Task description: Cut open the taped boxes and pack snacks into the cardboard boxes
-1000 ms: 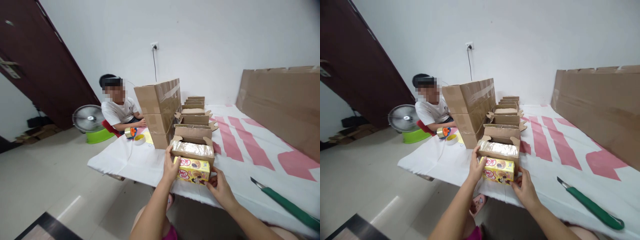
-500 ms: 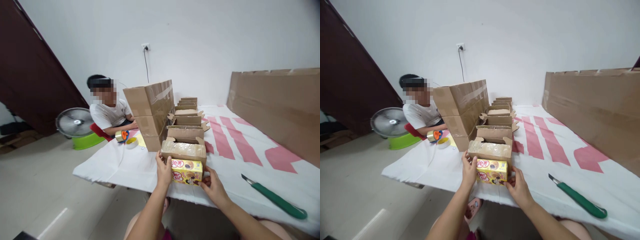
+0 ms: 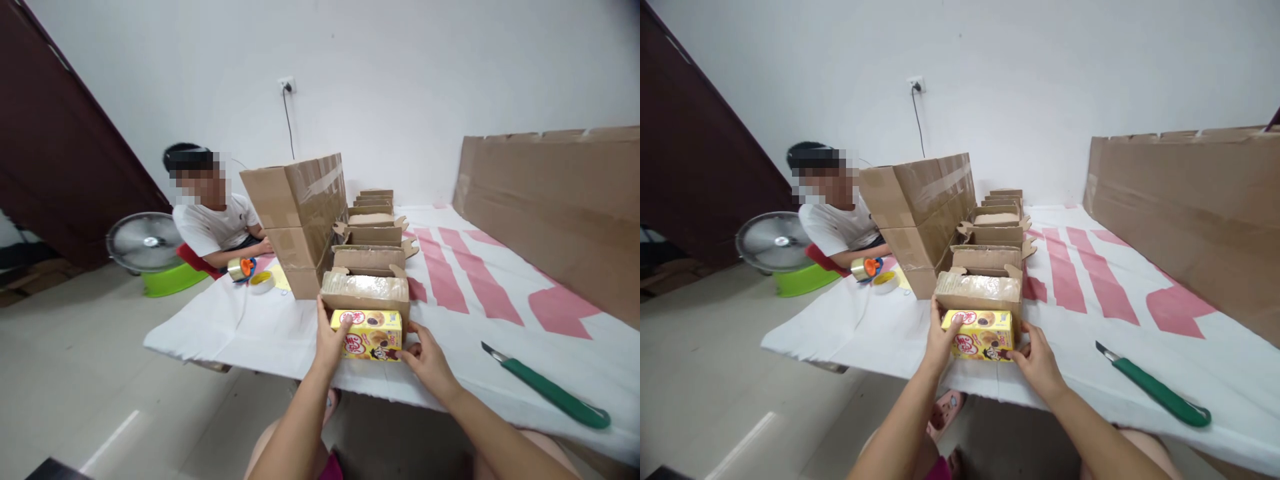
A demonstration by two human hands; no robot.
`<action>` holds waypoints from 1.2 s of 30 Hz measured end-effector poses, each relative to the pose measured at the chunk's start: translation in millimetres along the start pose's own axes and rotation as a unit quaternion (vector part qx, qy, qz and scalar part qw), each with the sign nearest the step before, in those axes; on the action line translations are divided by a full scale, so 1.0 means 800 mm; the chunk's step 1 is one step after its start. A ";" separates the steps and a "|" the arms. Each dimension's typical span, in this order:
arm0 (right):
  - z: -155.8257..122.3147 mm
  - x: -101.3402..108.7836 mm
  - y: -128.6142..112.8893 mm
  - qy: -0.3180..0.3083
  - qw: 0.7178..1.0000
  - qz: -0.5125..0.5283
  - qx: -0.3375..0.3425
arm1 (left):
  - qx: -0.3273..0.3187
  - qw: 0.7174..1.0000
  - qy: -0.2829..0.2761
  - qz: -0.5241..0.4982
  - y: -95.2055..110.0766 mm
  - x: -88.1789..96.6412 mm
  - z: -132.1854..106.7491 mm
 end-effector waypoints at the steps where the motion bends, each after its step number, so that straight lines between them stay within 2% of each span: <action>1: 0.000 0.000 0.000 0.001 1.000 -0.002 0.002 | 0.014 1.000 -0.006 -0.014 -0.004 -0.002 -0.001; 4: 0.000 -0.002 0.000 0.002 1.000 -0.010 0.007 | 0.035 0.999 0.000 -0.036 -0.013 -0.004 -0.002; 10: -0.006 -0.002 -0.007 0.010 0.999 -0.017 0.027 | 0.026 0.999 0.021 -0.002 -0.019 -0.001 -0.003; 14: -0.012 -0.007 -0.012 -0.011 0.999 -0.020 0.032 | 0.024 0.999 0.038 0.013 -0.013 0.007 -0.001; 17: -0.016 -0.013 -0.012 -0.033 0.998 -0.027 0.036 | -0.023 0.997 0.051 0.060 0.004 0.019 0.003; 20: -0.017 -0.016 -0.010 -0.042 0.998 -0.031 0.038 | -0.091 0.988 0.018 0.126 0.025 0.017 0.005; 22: -0.018 -0.017 -0.008 -0.044 0.998 -0.032 0.038 | -0.109 0.982 -0.012 0.151 0.032 0.012 0.006; 28: -0.020 -0.018 -0.010 -0.041 0.997 -0.048 0.050 | -0.119 0.971 -0.025 0.205 0.040 0.009 0.005; 36: -0.020 -0.019 -0.003 -0.027 0.995 -0.070 0.067 | -0.125 0.967 -0.026 0.220 0.041 0.008 0.005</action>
Point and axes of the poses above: each hand's wrist, its own z-axis towards the middle knuckle, its own x-axis out of the back of the hand, y = z × x, the point moved 10 cm from there along z, towards the middle knuckle, and after that the axes turned 5 degrees about -x, right-handed, at the moved point
